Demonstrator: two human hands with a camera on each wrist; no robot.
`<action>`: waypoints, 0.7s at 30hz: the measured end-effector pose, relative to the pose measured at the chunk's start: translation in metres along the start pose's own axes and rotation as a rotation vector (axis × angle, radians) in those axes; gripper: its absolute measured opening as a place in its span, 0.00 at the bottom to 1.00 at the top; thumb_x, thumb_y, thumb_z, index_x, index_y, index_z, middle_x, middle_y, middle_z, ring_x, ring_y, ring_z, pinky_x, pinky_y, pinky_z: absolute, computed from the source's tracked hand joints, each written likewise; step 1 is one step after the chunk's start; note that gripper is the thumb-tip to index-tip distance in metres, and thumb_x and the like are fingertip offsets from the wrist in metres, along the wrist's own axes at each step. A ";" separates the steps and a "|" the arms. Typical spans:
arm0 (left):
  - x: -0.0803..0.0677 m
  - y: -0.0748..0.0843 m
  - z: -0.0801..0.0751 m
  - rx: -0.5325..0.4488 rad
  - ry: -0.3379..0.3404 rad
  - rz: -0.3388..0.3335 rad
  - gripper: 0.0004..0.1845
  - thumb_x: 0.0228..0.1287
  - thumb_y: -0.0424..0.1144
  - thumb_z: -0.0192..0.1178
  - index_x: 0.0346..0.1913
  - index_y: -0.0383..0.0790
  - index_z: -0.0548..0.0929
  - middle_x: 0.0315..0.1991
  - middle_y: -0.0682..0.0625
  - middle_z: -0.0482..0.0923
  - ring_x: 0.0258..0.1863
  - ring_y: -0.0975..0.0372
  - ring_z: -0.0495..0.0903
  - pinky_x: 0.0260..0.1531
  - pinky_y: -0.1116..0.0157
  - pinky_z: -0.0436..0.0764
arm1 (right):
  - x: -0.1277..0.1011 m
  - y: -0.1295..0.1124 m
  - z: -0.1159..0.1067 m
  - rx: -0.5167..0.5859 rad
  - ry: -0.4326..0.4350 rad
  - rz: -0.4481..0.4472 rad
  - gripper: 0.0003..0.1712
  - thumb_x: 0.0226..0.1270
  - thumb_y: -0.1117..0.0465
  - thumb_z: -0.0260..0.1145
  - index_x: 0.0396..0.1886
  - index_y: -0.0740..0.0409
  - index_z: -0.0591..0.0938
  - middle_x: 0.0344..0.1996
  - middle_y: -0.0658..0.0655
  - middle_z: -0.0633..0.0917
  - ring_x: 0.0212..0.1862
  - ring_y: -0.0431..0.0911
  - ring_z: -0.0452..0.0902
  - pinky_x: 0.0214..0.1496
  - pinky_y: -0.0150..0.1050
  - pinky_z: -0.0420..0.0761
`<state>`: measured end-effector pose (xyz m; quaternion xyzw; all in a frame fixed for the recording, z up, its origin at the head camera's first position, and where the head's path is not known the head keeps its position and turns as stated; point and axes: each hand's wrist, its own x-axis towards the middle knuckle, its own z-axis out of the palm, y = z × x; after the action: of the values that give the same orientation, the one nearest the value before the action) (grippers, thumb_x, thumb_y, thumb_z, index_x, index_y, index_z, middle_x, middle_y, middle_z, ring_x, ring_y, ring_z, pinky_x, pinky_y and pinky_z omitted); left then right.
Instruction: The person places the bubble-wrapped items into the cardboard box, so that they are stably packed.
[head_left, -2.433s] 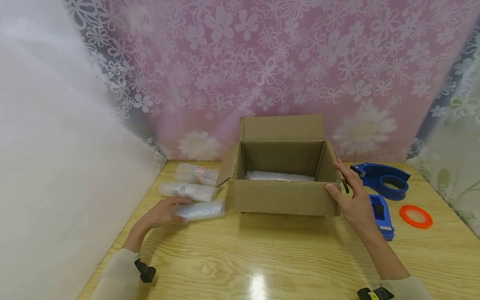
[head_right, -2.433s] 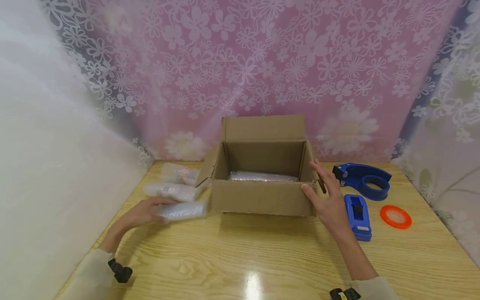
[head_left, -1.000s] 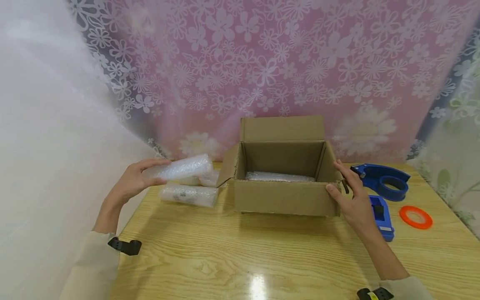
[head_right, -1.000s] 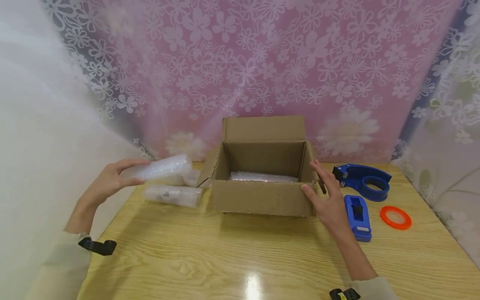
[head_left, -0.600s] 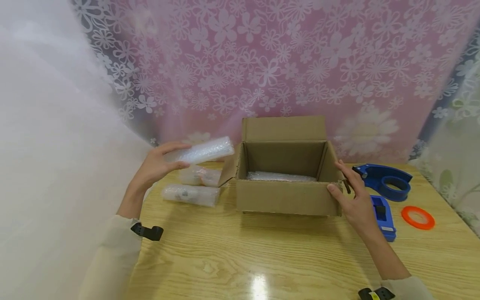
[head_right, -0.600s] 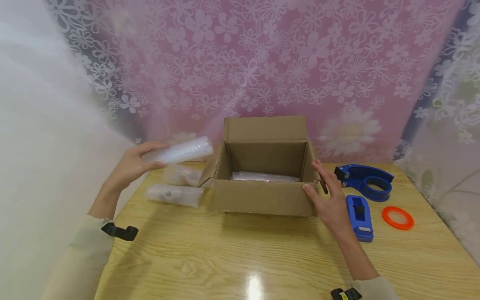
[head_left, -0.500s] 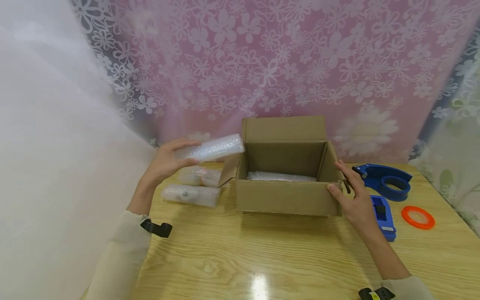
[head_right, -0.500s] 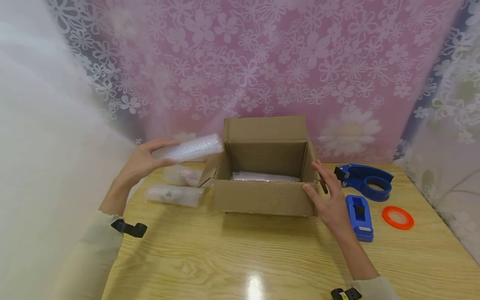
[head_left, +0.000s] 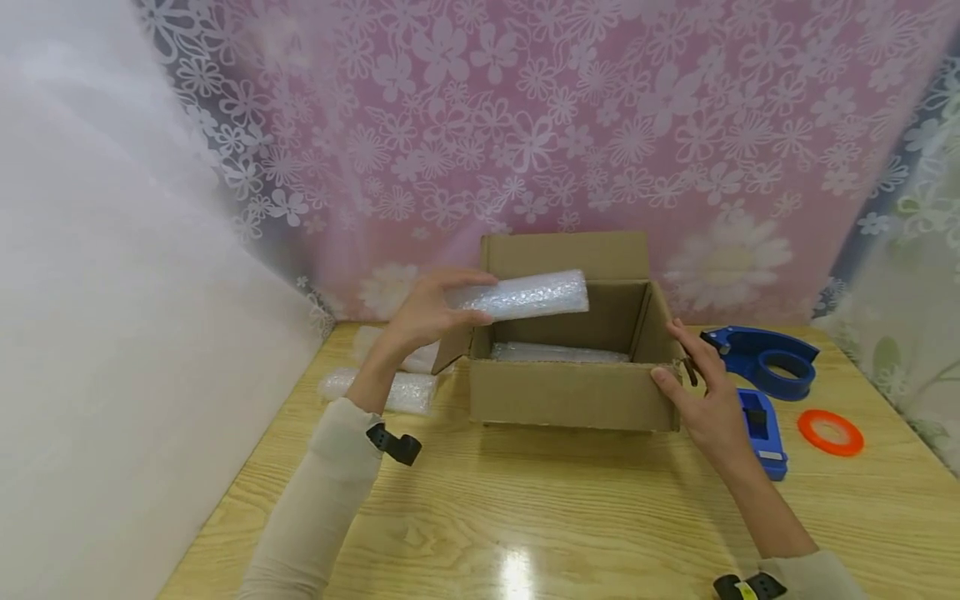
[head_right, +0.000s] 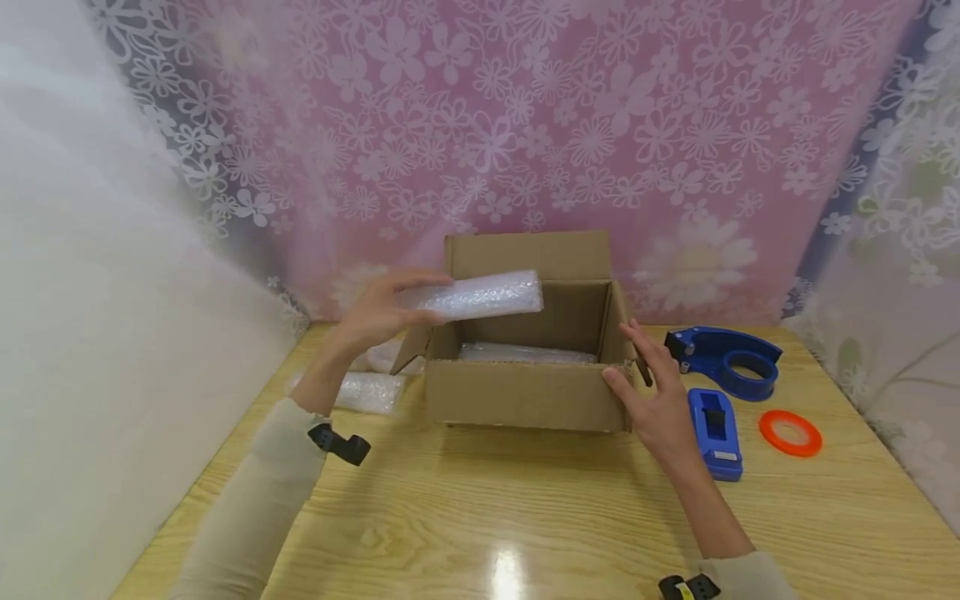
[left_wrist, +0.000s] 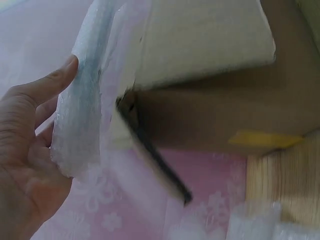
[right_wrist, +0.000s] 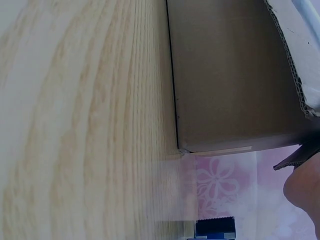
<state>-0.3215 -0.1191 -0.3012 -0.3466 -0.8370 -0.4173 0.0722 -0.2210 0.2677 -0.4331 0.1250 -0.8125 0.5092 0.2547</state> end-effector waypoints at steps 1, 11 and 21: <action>0.004 0.002 0.006 -0.006 -0.007 0.014 0.28 0.60 0.44 0.78 0.64 0.49 0.86 0.64 0.55 0.82 0.69 0.62 0.74 0.73 0.58 0.68 | 0.000 0.000 0.000 0.001 0.002 0.000 0.39 0.75 0.67 0.67 0.82 0.47 0.66 0.81 0.52 0.61 0.78 0.34 0.53 0.67 0.18 0.59; 0.029 0.014 0.051 0.006 -0.066 0.016 0.27 0.60 0.48 0.77 0.63 0.54 0.86 0.64 0.59 0.81 0.68 0.65 0.74 0.71 0.60 0.71 | -0.001 0.000 0.001 0.000 0.007 0.006 0.39 0.75 0.67 0.67 0.81 0.46 0.66 0.81 0.50 0.61 0.78 0.34 0.54 0.68 0.19 0.58; 0.039 0.001 0.067 0.100 -0.095 -0.091 0.27 0.58 0.55 0.77 0.61 0.59 0.86 0.66 0.59 0.80 0.69 0.61 0.75 0.68 0.58 0.75 | -0.001 0.000 0.000 -0.004 0.002 0.009 0.39 0.75 0.66 0.67 0.81 0.45 0.66 0.81 0.51 0.61 0.78 0.34 0.53 0.69 0.20 0.58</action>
<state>-0.3384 -0.0487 -0.3273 -0.3234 -0.8743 -0.3607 0.0305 -0.2205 0.2679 -0.4334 0.1203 -0.8138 0.5088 0.2538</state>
